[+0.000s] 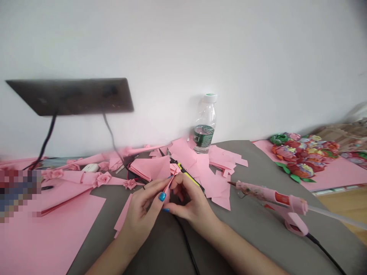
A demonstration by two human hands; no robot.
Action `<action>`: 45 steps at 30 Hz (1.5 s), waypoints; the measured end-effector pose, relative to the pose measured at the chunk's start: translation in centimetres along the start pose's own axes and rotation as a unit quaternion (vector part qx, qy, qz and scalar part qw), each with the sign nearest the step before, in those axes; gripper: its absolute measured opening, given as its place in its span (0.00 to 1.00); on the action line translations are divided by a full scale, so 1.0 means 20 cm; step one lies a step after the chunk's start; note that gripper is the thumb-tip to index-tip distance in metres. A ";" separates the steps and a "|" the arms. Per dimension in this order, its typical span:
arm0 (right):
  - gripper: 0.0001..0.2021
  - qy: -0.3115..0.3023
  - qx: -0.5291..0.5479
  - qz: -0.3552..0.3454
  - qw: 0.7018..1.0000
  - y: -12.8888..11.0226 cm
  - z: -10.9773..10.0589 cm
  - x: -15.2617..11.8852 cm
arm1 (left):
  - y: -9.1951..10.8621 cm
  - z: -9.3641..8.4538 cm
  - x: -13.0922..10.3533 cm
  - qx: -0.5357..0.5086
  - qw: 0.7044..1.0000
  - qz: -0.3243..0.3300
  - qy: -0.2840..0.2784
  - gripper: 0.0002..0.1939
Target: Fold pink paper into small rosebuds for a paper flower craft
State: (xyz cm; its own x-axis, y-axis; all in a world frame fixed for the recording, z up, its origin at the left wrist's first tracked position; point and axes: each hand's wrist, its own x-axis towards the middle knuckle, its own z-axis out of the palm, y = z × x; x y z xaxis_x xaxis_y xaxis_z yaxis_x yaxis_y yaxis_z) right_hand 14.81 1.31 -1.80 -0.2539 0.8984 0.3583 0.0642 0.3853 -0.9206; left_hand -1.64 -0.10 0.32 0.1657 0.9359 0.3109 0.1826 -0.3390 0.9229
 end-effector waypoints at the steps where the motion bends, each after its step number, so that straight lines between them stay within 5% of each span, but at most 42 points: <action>1: 0.13 0.003 0.004 0.006 1.000 0.00 0.00 0.00 | 0.00 0.00 0.00 0.004 1.000 -0.002 0.001 0.16; 15: 0.21 0.002 0.037 0.022 0.999 0.00 0.00 -0.01 | -0.02 -0.01 -0.01 0.071 0.997 0.001 -0.023 0.18; 23: 0.22 0.001 0.034 0.005 0.999 -0.04 0.00 -0.01 | -0.01 0.02 0.00 0.081 0.995 -0.047 0.033 0.22; 26: 0.13 0.002 0.022 0.001 1.000 -0.06 0.01 -0.01 | -0.01 0.02 0.01 0.082 0.994 -0.045 0.054 0.19; 28: 0.07 0.013 0.033 0.016 0.999 -0.05 0.00 0.00 | -0.02 0.02 0.02 0.066 0.992 -0.079 0.076 0.17; 34: 0.14 0.035 0.153 0.103 0.982 0.00 -0.01 0.04 | -0.06 0.02 0.03 -0.138 0.965 -0.191 0.116 0.17; 39: 0.16 0.035 0.206 0.106 0.972 0.01 -0.01 0.05 | -0.06 0.03 0.04 -0.200 0.955 -0.193 0.107 0.18; 45: 0.14 -0.021 0.263 0.110 0.958 0.01 -0.01 0.05 | -0.02 0.02 0.04 -0.090 0.985 -0.141 0.046 0.09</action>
State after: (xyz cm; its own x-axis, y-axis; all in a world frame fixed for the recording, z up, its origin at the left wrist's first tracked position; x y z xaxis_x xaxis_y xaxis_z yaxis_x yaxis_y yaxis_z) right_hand 14.84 2.30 -1.68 -0.3298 0.9319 0.1512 -0.3725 0.0187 -0.9278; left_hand -1.25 0.73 0.05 0.0433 0.9979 0.0486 0.0318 -0.0500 0.9982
